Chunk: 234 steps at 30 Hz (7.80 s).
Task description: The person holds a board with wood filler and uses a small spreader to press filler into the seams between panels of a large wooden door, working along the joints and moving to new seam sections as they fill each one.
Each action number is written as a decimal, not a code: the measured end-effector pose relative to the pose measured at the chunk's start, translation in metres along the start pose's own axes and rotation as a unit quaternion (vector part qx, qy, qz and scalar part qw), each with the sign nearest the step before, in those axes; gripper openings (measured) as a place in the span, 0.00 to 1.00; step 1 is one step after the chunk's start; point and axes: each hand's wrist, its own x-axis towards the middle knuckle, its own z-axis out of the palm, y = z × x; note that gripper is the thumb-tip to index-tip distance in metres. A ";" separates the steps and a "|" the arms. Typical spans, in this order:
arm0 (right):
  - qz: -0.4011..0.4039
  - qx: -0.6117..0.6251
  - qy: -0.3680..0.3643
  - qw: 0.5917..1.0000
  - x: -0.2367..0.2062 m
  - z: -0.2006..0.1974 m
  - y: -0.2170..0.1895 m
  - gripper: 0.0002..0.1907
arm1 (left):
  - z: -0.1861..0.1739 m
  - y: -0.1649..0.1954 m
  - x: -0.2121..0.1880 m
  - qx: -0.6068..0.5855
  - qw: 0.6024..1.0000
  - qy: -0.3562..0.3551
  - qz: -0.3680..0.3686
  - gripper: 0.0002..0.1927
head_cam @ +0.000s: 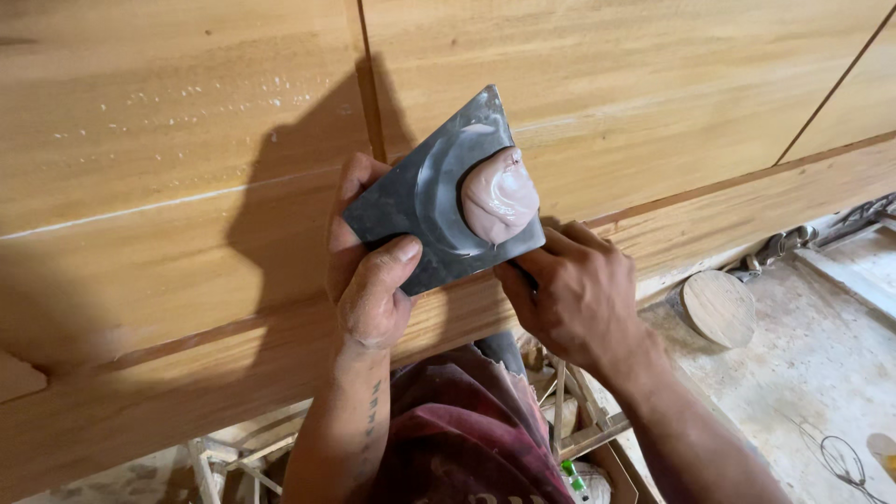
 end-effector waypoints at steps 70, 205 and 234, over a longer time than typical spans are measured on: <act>0.024 -0.057 -0.247 0.967 0.034 -0.014 -0.003 0.15 | -0.033 0.038 -0.010 -0.068 0.997 0.009 0.022 0.23; -0.147 0.158 0.238 0.947 -0.147 -0.144 0.400 0.17 | 0.293 -0.247 0.050 0.140 0.987 -0.024 -0.078 0.26; 0.112 0.806 0.322 0.484 -0.139 -0.055 0.234 0.28 | 0.201 -0.197 0.075 -0.116 0.966 -0.117 -0.198 0.27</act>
